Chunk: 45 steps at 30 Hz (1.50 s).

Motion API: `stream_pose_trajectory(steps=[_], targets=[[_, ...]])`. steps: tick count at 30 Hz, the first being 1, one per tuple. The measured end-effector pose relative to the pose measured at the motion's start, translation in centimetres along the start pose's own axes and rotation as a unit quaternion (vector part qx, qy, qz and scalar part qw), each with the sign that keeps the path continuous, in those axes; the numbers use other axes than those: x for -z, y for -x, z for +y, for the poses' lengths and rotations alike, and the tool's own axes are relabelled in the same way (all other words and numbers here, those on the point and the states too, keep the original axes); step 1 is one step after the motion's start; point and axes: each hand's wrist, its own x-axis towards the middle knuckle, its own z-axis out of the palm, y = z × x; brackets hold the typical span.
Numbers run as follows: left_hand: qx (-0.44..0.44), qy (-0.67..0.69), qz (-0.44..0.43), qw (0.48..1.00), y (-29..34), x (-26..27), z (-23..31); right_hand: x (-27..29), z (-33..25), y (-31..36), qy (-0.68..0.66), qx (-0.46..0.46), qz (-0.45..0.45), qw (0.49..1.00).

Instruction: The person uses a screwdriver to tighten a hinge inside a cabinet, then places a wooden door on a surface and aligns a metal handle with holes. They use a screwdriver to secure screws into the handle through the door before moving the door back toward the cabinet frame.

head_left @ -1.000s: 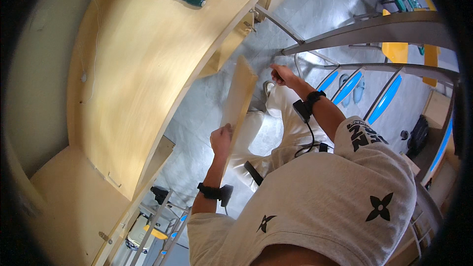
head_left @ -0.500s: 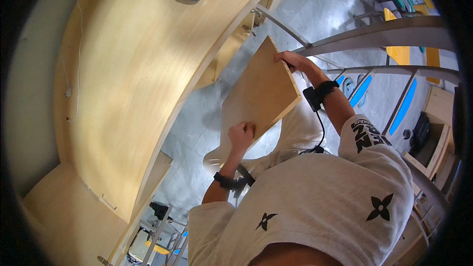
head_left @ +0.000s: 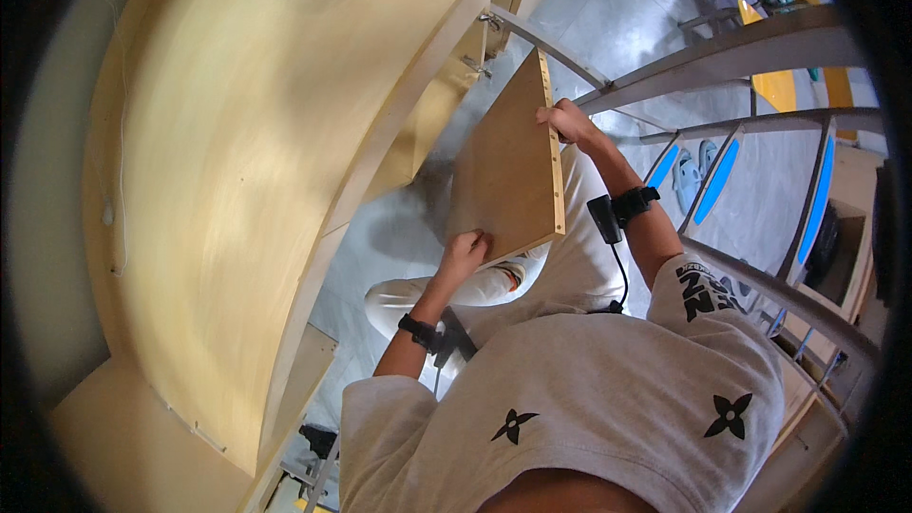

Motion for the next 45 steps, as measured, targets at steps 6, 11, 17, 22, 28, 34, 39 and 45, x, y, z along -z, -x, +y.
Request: stream_pose_trajectory(steps=[6,11,17,22,28,34,39,45], targets=[[0.035,-0.091,-0.162,0.982,-1.5,-2.8,-3.9,-1.0,2.6,-0.5,0.102,0.064,0.029,0.992],[-0.032,-0.069,-0.252,0.965,-1.9,-5.3,-3.3,-2.9,1.2,2.7,0.297,0.131,0.049,0.944],[-0.116,-0.029,-0.316,0.941,-3.2,-5.2,-6.7,-6.7,0.8,5.5,0.41,0.181,0.088,0.89],[-0.155,-0.036,-0.299,0.941,-5.3,-7.8,-10.2,-8.1,2.4,6.0,0.408,0.209,0.124,0.88],[-0.107,-0.028,-0.338,0.935,-7.8,-9.4,-10.9,-8.4,3.4,5.3,0.442,0.167,0.108,0.875],[-0.091,-0.061,-0.355,0.928,-7.7,-8.7,-9.8,-8.6,5.1,5.1,0.448,0.203,0.152,0.857],[-0.095,-0.059,-0.346,0.931,-7.8,-9.0,-12.2,-9.1,5.1,5.1,0.433,0.195,0.17,0.863],[-0.304,-0.13,-0.221,0.917,-8.8,-7.6,-15.1,-9.3,4.5,5.5,0.432,0.209,0.178,0.859]])
